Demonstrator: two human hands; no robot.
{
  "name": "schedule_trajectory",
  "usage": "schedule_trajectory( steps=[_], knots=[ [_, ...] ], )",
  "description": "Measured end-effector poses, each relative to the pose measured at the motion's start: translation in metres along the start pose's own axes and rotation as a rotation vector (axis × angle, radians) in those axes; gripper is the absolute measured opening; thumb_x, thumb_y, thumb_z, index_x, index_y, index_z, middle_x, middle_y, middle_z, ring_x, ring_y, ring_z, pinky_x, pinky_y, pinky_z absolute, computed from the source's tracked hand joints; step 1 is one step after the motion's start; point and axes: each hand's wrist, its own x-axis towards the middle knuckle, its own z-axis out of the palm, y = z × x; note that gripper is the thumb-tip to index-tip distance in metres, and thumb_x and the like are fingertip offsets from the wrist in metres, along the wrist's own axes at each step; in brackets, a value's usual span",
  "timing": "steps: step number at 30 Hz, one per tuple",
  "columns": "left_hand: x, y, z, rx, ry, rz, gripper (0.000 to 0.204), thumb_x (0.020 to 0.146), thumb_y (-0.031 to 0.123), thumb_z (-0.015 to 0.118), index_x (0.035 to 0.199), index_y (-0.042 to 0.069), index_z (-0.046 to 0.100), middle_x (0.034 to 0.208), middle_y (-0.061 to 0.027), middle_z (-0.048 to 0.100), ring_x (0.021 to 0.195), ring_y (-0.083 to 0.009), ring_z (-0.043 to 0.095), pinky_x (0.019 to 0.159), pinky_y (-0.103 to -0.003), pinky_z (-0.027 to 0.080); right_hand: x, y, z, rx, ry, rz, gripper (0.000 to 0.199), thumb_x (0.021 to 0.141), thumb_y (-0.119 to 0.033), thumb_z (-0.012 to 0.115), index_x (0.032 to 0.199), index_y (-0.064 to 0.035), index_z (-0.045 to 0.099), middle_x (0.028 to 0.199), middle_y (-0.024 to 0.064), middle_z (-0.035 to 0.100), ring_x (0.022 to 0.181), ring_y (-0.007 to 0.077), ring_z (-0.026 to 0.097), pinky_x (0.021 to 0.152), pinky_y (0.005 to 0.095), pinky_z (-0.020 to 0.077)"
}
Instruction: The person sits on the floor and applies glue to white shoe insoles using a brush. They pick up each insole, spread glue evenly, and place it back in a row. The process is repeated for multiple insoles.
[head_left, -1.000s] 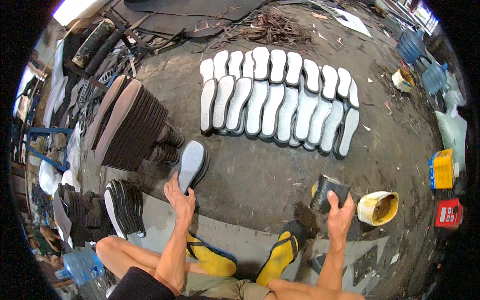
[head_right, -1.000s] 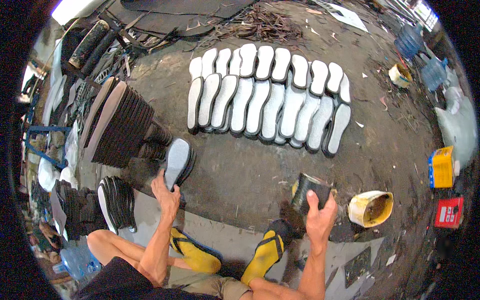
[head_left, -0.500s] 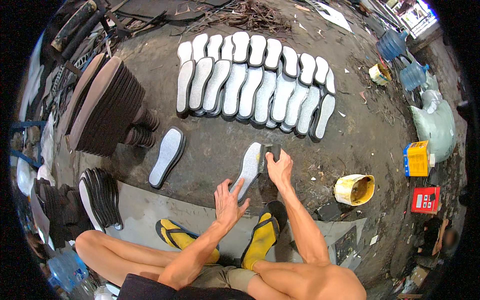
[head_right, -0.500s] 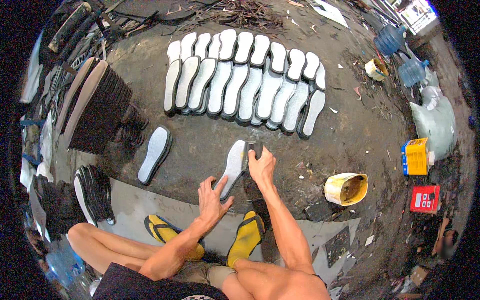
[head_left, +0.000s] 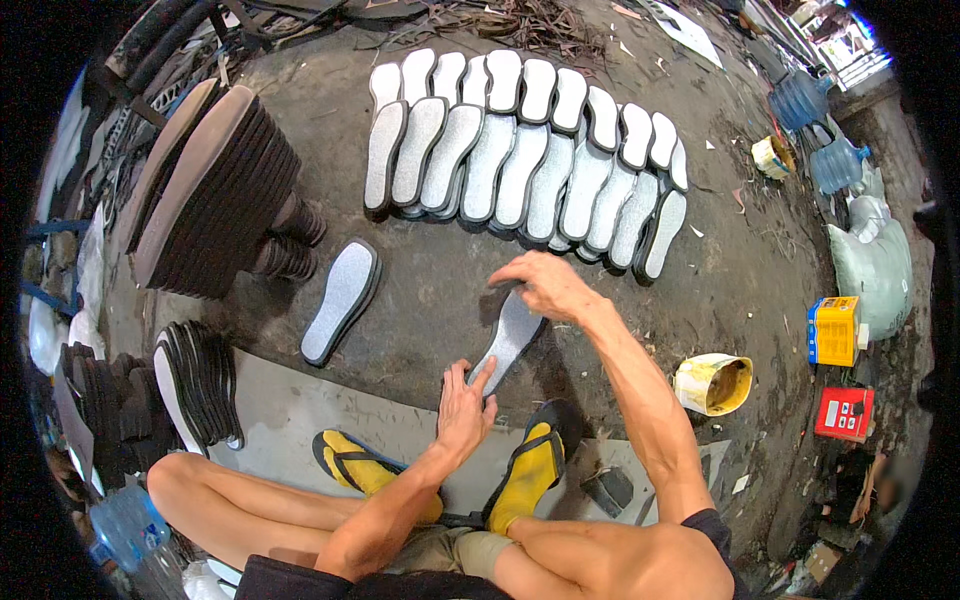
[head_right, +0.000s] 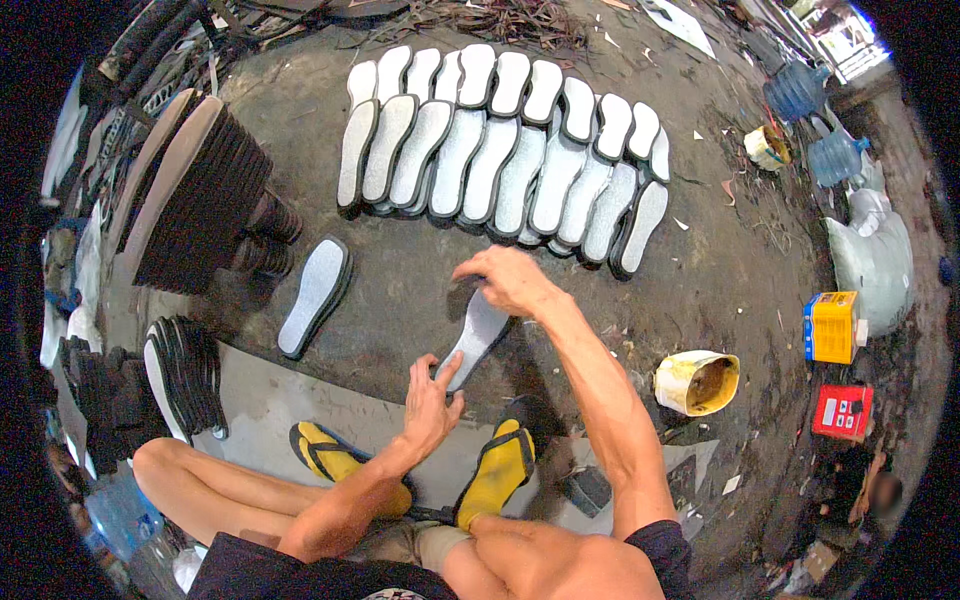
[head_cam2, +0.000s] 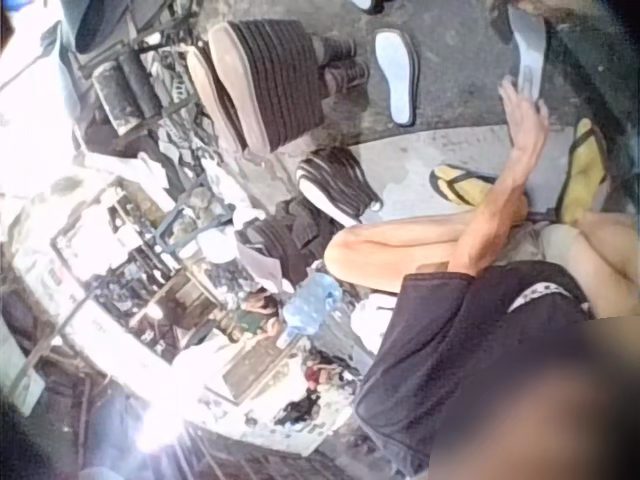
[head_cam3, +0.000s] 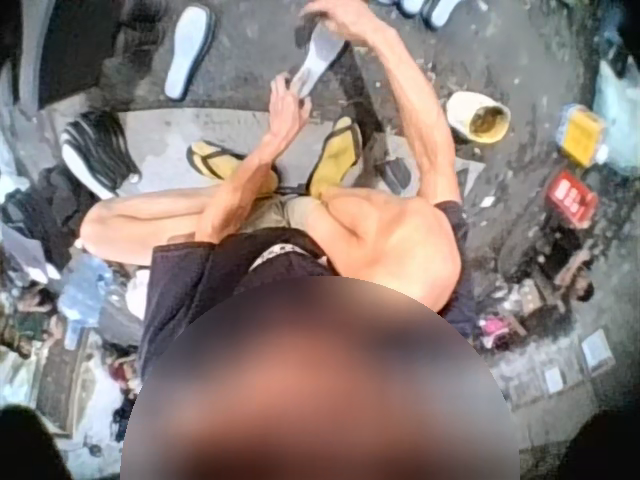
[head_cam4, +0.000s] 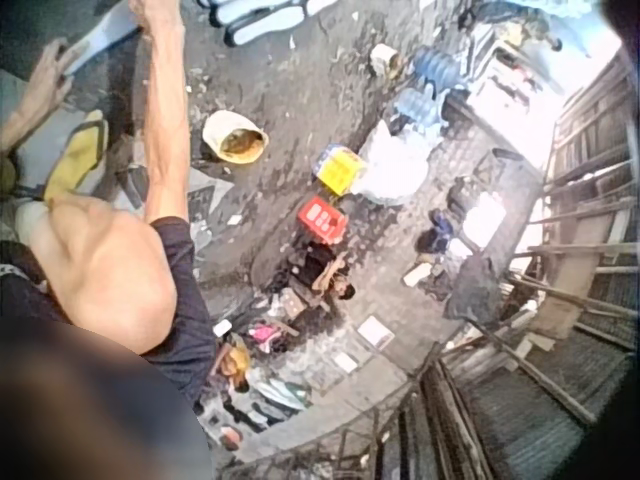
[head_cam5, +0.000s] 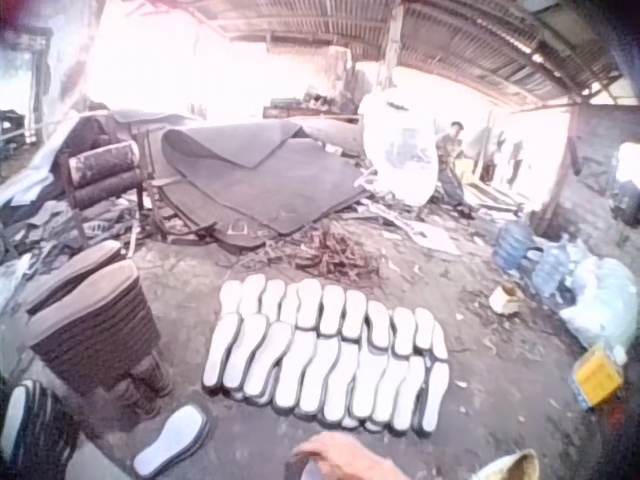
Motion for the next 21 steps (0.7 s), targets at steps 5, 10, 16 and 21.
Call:
schedule_trajectory(
  steps=[5,10,16,21],
  knots=[
    [0.000,-0.003,-0.001,-0.045,-0.013,-0.011,0.077,0.090,0.005,0.081,0.163,0.014,0.057,0.146,-0.0301,0.049,0.134,-0.0502,0.051,0.112,-0.056,0.048,-0.072,-0.037,0.019,-0.102,0.369,0.337,0.048,0.086,-0.004,0.074,0.133,-0.0127,0.077,0.120,0.0142,0.080,0.110,0.0387,0.074,0.097,0.0513,0.0602],
    [0.012,0.002,-0.002,-0.030,-0.037,-0.004,0.074,0.089,0.004,0.079,0.160,0.008,0.059,0.147,-0.0299,0.050,0.132,-0.0487,0.052,0.114,-0.056,0.048,-0.100,-0.061,0.029,0.005,0.298,0.368,0.042,0.090,-0.008,0.076,0.132,-0.0099,0.077,0.126,0.0184,0.080,0.116,0.0403,0.077,0.103,0.0493,0.0615],
    [0.043,0.005,-0.007,-0.070,-0.023,0.034,0.074,0.089,0.002,0.078,0.160,0.006,0.059,0.149,-0.0308,0.051,0.135,-0.0500,0.052,0.117,-0.055,0.047,-0.051,0.017,0.012,-0.048,0.333,0.415,0.038,0.095,-0.013,0.074,0.133,-0.0133,0.076,0.121,0.0159,0.080,0.114,0.0404,0.074,0.098,0.0530,0.0598],
    [0.047,-0.023,-0.023,-0.181,-0.027,0.122,0.066,0.086,-0.010,0.059,0.152,0.000,0.063,0.145,-0.0297,0.061,0.136,-0.0484,0.058,0.119,-0.051,0.047,-0.096,-0.054,0.069,-0.085,0.415,0.304,0.042,0.089,-0.015,0.078,0.131,-0.0133,0.076,0.118,0.0130,0.080,0.104,0.0360,0.075,0.089,0.0498,0.0630]
  ],
)
